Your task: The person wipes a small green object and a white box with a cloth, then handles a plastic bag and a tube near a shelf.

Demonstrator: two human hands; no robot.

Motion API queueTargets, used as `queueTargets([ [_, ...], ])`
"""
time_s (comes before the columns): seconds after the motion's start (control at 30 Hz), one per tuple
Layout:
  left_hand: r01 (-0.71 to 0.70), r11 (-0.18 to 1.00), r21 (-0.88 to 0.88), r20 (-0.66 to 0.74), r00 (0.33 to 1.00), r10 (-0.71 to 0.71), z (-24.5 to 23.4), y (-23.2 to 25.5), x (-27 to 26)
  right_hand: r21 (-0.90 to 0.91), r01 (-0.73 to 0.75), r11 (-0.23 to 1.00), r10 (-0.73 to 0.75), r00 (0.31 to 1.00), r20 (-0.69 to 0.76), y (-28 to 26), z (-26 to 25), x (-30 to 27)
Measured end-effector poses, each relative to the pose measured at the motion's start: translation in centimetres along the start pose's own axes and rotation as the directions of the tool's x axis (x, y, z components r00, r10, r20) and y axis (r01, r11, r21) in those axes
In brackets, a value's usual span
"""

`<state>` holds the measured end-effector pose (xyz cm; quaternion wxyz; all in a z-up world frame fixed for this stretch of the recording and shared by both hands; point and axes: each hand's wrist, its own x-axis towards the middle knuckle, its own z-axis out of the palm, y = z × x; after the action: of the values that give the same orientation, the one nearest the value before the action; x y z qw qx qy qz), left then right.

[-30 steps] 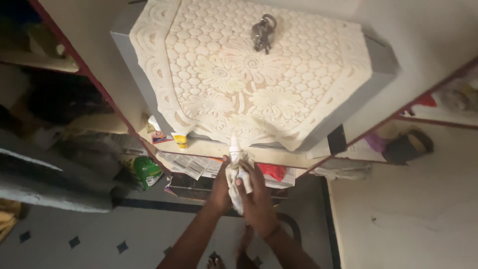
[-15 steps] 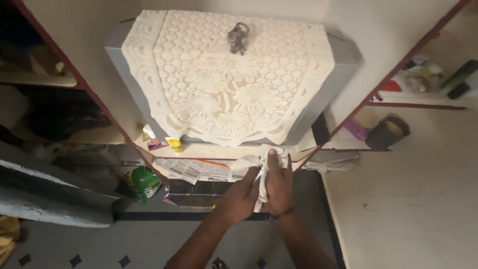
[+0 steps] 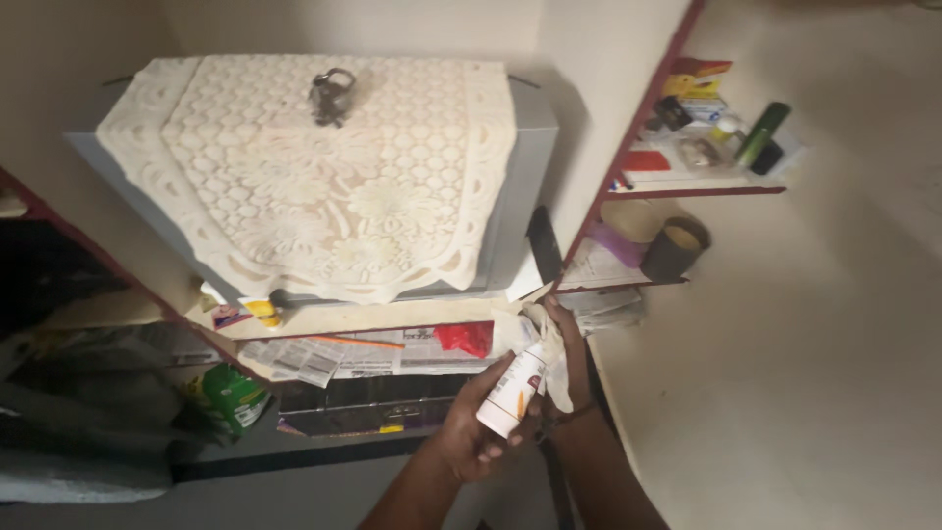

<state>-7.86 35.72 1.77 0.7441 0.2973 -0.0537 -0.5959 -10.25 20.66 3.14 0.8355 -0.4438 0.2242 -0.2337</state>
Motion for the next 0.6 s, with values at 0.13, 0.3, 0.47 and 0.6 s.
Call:
queueTargets([
  [0.13,-0.137,0.756,0.641,-0.219,0.910,0.351,-0.4,-2.8,3.4,-0.202,0.134,0.970,-0.142,0.990,-0.024,-1.4,-3.0,-0.2],
  [0.3,0.158,-0.196,0.968,0.023,0.721,0.692,2.3,-4.7,4.0,-0.583,0.168,0.795,-0.287,0.951,-0.117,-2.5,-5.5,-0.2],
  [0.47,0.223,-0.395,0.891,0.229,0.529,0.817,5.6,-6.6,4.8,-0.581,-0.027,0.813,-0.172,0.943,-0.284,-1.9,-8.1,0.3],
  [0.6,-0.187,-0.170,0.968,0.239,0.462,0.854,6.1,-7.6,5.0,-0.189,0.056,0.980,-0.077,0.991,-0.107,-2.0,-10.5,0.6],
])
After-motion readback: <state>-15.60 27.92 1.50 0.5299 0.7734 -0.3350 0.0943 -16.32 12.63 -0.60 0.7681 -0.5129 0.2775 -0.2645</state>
